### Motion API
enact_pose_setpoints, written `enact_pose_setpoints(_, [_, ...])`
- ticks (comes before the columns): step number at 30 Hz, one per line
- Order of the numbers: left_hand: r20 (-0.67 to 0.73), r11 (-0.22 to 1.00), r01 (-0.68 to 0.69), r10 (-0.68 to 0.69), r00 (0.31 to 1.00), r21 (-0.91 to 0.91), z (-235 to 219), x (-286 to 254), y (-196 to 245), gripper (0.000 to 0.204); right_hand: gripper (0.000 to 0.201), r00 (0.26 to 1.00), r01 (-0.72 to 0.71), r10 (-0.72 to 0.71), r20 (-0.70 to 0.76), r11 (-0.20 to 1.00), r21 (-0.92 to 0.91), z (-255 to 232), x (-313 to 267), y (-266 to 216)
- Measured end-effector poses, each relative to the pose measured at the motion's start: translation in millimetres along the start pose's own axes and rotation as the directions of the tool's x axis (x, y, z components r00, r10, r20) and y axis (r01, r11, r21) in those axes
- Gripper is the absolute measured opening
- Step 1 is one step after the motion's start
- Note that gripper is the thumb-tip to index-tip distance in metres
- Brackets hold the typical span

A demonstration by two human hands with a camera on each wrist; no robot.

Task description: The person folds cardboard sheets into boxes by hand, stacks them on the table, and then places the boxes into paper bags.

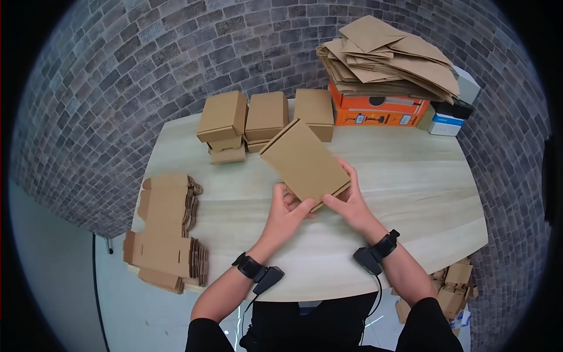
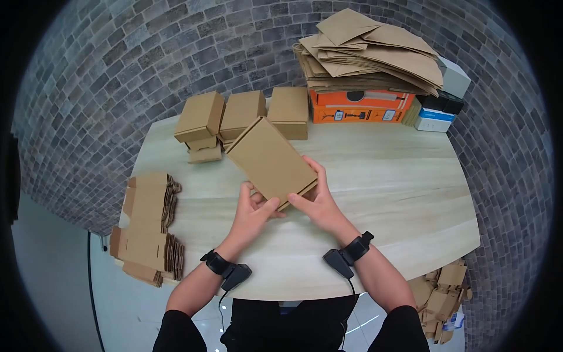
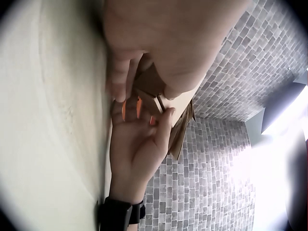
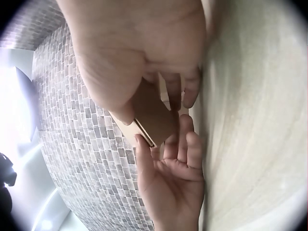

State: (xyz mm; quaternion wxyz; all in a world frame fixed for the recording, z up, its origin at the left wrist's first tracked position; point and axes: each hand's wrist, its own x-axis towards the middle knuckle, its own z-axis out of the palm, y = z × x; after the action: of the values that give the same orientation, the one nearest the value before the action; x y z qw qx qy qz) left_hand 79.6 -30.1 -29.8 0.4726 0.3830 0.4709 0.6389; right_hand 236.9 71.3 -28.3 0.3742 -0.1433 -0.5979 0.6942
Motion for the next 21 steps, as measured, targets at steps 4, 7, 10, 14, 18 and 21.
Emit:
enact_pose_setpoints(4, [-0.011, 0.998, 0.032, -0.033, 0.999, -0.055, -10, 6, 9, 0.035, 0.083, 0.999, 0.023, -0.024, 0.048, 0.999, 0.026, -3, 0, -3])
enact_pose_setpoints(7, [-0.047, 0.997, -0.031, 0.028, 0.999, -0.066, -22, 26, 26, 0.029, 0.079, 0.997, -0.037, 0.039, 0.071, 0.999, -0.024, -13, 2, 0])
enact_pose_setpoints(10, [-0.102, 0.991, -0.064, 0.052, 0.993, -0.114, -28, 63, 48, 0.021, 0.063, 0.985, -0.171, 0.169, 0.030, 0.982, 0.086, -27, 4, 13])
enact_pose_setpoints(14, [-0.279, 0.995, -0.092, 0.079, 0.957, -0.036, -20, 125, 58, 0.026, 0.051, 0.958, -0.288, 0.283, 0.052, 0.946, 0.150, -32, 7, 13])
enact_pose_setpoints(18, [-0.385, 0.937, 0.157, -0.027, 0.923, 0.311, -11, 137, 72, 0.039, 0.050, 0.948, -0.318, 0.312, 0.062, 0.928, 0.194, -36, 8, 16])
enact_pose_setpoints(21, [-0.324, 0.842, 0.097, 0.095, 0.941, 0.530, -20, 110, 86, 0.032, 0.050, 0.950, -0.311, 0.303, 0.071, 0.925, 0.220, -36, 7, 13])
